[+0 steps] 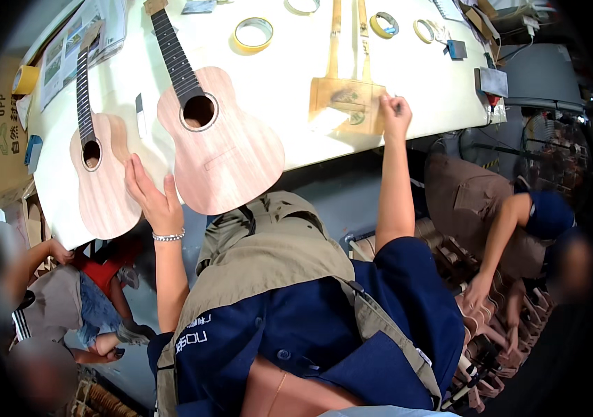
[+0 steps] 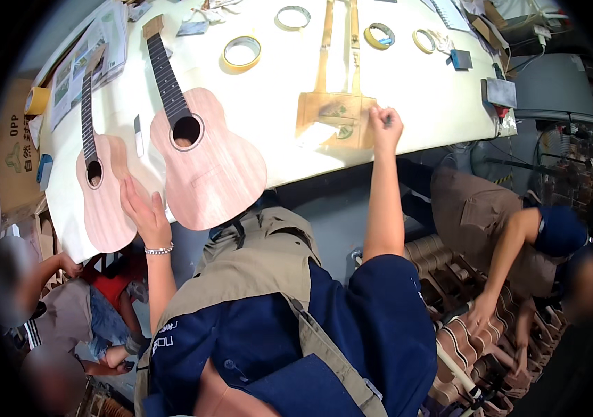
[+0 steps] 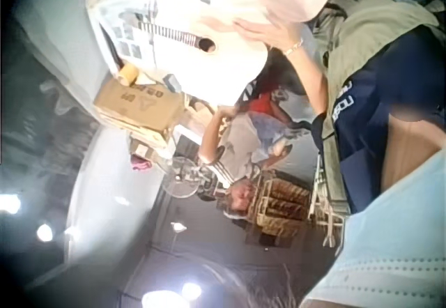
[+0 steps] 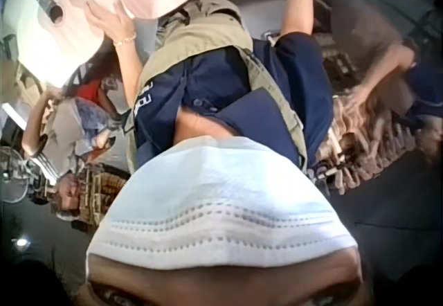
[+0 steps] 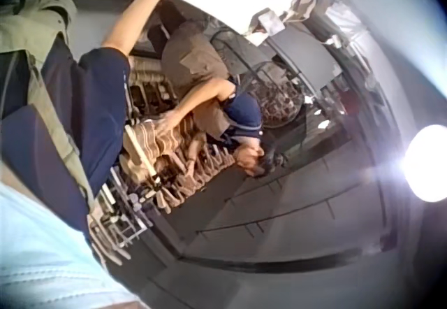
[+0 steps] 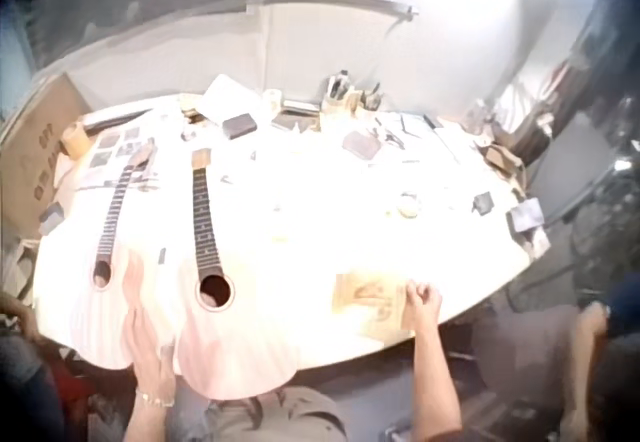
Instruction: The person applies masking tape to the fretboards of ukuleles and uses a wooden template to mark positions on the soundboards with a pencil.
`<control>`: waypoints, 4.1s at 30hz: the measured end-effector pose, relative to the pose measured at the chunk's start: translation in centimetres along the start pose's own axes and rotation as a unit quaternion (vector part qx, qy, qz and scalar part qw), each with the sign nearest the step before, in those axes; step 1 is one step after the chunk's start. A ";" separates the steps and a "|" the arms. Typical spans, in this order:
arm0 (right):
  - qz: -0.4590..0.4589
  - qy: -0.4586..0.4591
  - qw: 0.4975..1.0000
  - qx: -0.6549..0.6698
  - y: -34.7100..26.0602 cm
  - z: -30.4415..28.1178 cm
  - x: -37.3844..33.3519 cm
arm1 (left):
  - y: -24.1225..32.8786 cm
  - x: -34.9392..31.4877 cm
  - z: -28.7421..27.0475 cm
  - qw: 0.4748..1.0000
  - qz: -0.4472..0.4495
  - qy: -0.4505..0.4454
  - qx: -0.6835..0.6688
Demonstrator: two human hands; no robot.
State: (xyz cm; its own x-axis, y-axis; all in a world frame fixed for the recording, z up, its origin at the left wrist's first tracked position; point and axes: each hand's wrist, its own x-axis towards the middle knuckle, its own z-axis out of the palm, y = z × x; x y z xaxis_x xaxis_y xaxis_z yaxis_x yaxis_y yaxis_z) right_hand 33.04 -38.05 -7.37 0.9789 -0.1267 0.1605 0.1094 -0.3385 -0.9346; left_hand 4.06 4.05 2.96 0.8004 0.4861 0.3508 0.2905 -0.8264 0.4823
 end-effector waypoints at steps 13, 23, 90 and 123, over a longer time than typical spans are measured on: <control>-0.292 -0.252 0.725 -0.570 -9.3 15.4 6.8 | -14.5 10.0 -2.8 0.996 -0.027 0.034 0.074; -0.666 -0.415 0.550 -0.286 -21.1 39.6 0.8 | -23.5 23.4 -0.4 0.968 -0.156 -0.180 0.081; -0.114 -0.254 0.933 -0.227 -17.7 23.2 -18.1 | -23.4 5.7 -10.0 0.922 -0.327 -0.017 -0.208; -0.163 -0.141 0.955 -0.202 -13.8 26.7 -21.3 | -5.9 4.1 -0.2 0.976 0.108 -0.184 -0.034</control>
State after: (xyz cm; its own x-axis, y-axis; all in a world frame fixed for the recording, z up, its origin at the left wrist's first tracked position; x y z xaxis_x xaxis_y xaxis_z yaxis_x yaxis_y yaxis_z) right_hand 15.33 -5.74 -6.33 0.9183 0.2832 0.2766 0.3958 -0.6573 -0.6413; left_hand 5.49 11.01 1.71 0.9771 0.1566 0.1443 0.0681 -0.8719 0.4849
